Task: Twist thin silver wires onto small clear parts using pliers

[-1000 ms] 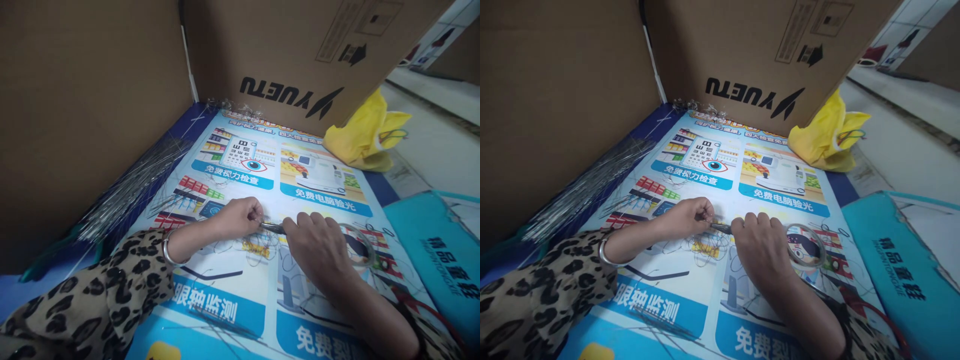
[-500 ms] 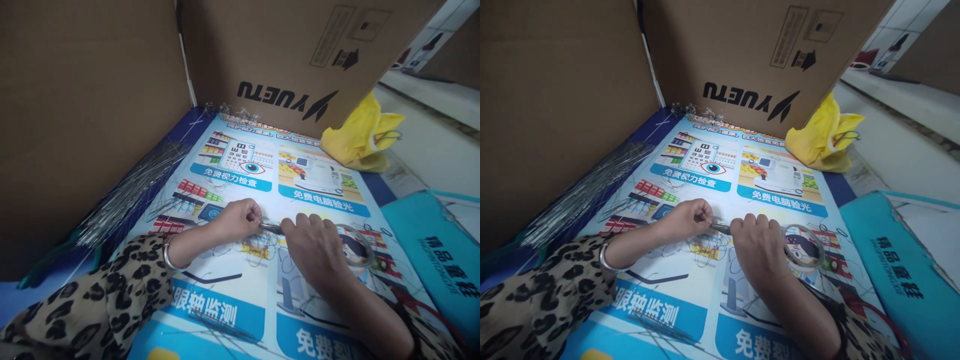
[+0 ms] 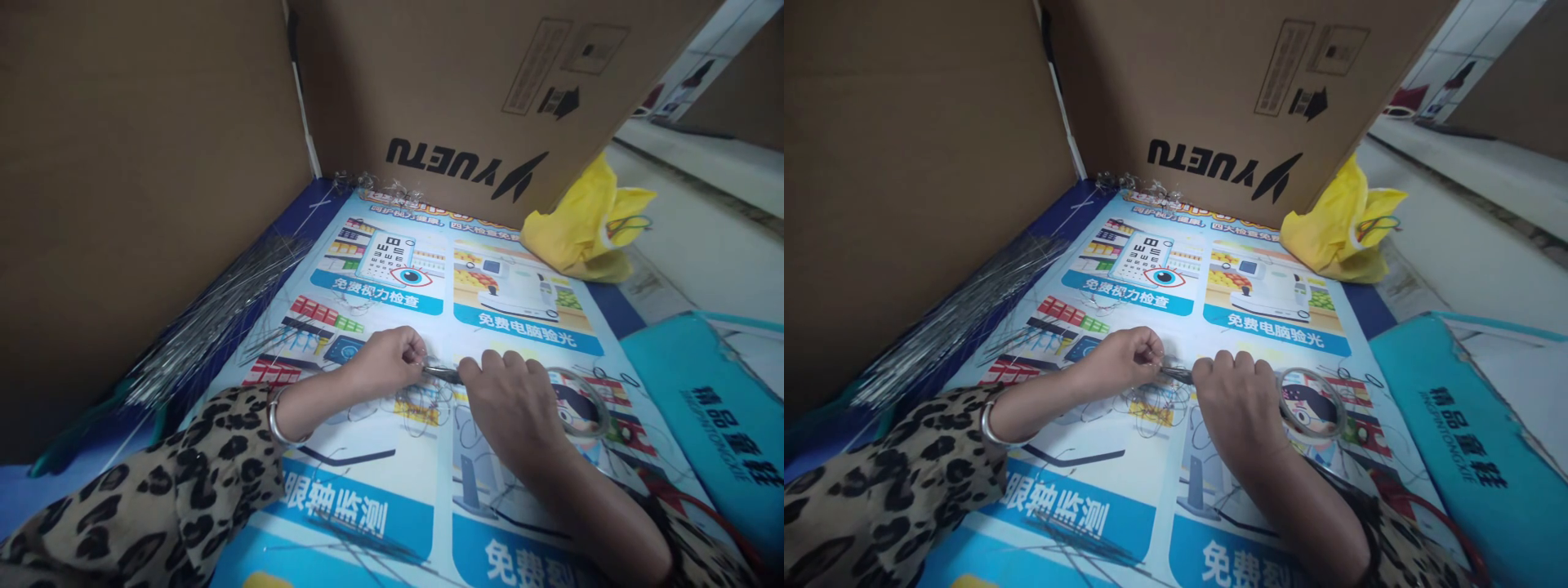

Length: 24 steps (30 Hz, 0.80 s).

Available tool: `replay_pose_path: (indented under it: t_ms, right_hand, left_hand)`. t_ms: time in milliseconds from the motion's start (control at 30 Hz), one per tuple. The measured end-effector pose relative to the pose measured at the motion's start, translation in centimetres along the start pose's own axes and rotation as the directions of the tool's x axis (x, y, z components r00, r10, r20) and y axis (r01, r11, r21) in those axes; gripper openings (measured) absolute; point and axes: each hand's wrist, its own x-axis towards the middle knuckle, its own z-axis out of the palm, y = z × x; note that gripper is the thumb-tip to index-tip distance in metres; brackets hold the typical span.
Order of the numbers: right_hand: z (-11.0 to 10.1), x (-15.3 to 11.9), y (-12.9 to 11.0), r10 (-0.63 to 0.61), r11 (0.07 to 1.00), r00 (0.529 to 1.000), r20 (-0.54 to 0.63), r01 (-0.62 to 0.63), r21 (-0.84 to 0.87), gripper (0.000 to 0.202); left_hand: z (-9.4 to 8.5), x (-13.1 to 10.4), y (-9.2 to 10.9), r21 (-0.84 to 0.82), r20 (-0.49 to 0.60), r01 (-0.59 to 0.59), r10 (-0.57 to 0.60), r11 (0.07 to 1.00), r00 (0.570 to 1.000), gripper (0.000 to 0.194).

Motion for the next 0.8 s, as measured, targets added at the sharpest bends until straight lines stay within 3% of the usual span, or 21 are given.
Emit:
replay_pose_path:
  t_ms: [800]
  right_hand:
    - [0.33, 0.62, 0.69, -0.057, 0.995, 0.989, 0.137, 0.046, 0.086, 0.015]
  left_hand:
    - [0.0, 0.09, -0.13, 0.038, 0.016, 0.012, -0.012, 0.999, 1.0, 0.013]
